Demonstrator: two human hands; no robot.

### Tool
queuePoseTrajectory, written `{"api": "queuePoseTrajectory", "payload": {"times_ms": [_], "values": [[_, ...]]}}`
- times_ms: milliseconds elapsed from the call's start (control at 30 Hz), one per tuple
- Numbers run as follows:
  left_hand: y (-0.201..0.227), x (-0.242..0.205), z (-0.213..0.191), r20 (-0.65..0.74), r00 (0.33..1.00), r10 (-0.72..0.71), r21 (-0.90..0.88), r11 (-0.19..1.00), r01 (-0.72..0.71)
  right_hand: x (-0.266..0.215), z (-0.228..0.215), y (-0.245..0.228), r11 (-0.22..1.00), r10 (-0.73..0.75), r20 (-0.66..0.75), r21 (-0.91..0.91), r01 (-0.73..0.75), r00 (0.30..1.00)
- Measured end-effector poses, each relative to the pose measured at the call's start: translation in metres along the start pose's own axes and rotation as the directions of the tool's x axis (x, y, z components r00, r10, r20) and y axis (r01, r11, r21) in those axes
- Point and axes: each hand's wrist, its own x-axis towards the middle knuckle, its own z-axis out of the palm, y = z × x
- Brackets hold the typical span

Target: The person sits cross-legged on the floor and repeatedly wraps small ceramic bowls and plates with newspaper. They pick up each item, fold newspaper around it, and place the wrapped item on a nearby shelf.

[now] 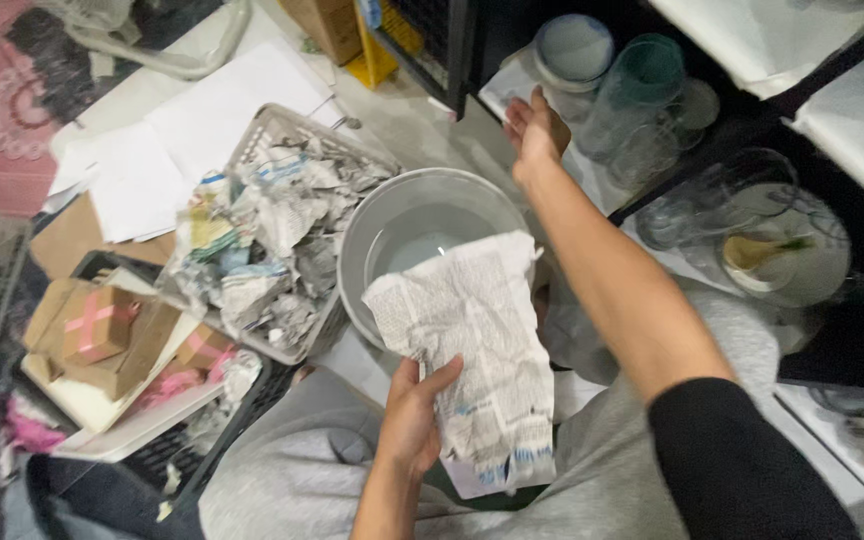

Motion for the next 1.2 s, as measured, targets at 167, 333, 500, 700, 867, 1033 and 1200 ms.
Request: {"api": "queuePoseTrajectory", "payload": {"times_ms": [167, 333, 500, 700, 867, 1033, 1200], "values": [[0.007, -0.002, -0.024, 0.085, 0.956, 0.280, -0.095, 0.958, -0.272, -0.110, -0.001, -0.024, 0.809, 0.355, 0.412, -0.585, -0.056, 0.839], [0.016, -0.010, -0.043, 0.046, 0.940, 0.339, -0.323, 0.895, -0.308, -0.217, -0.015, -0.059, 0.567, 0.713, 0.535, -0.820, 0.075, 0.453], [0.013, -0.018, -0.060, 0.106, 0.911, 0.398, -0.345, 0.874, -0.342, -0.280, -0.035, -0.088, 0.564, 0.740, 0.610, -0.792, 0.234, 0.284], [0.007, -0.024, -0.106, 0.343, 0.903, 0.257, -0.108, 0.966, -0.234, -0.293, -0.054, -0.100, 0.670, 0.508, 0.807, -0.589, 0.451, 0.300], [0.025, -0.052, -0.113, 0.753, 0.623, 0.210, 0.283, 0.752, -0.596, -0.289, -0.075, -0.098, 0.720, 0.412, 0.872, -0.489, 0.492, 0.264], [0.050, -0.080, -0.079, 0.899, 0.438, 0.010, 0.281, 0.753, -0.595, -0.285, -0.080, -0.111, 0.667, 0.474, 0.846, -0.526, 0.528, 0.243], [0.042, -0.072, -0.058, 0.843, 0.525, -0.118, 0.450, 0.691, -0.566, -0.295, -0.084, -0.109, 0.686, 0.533, 0.841, -0.495, 0.533, 0.095]]}}
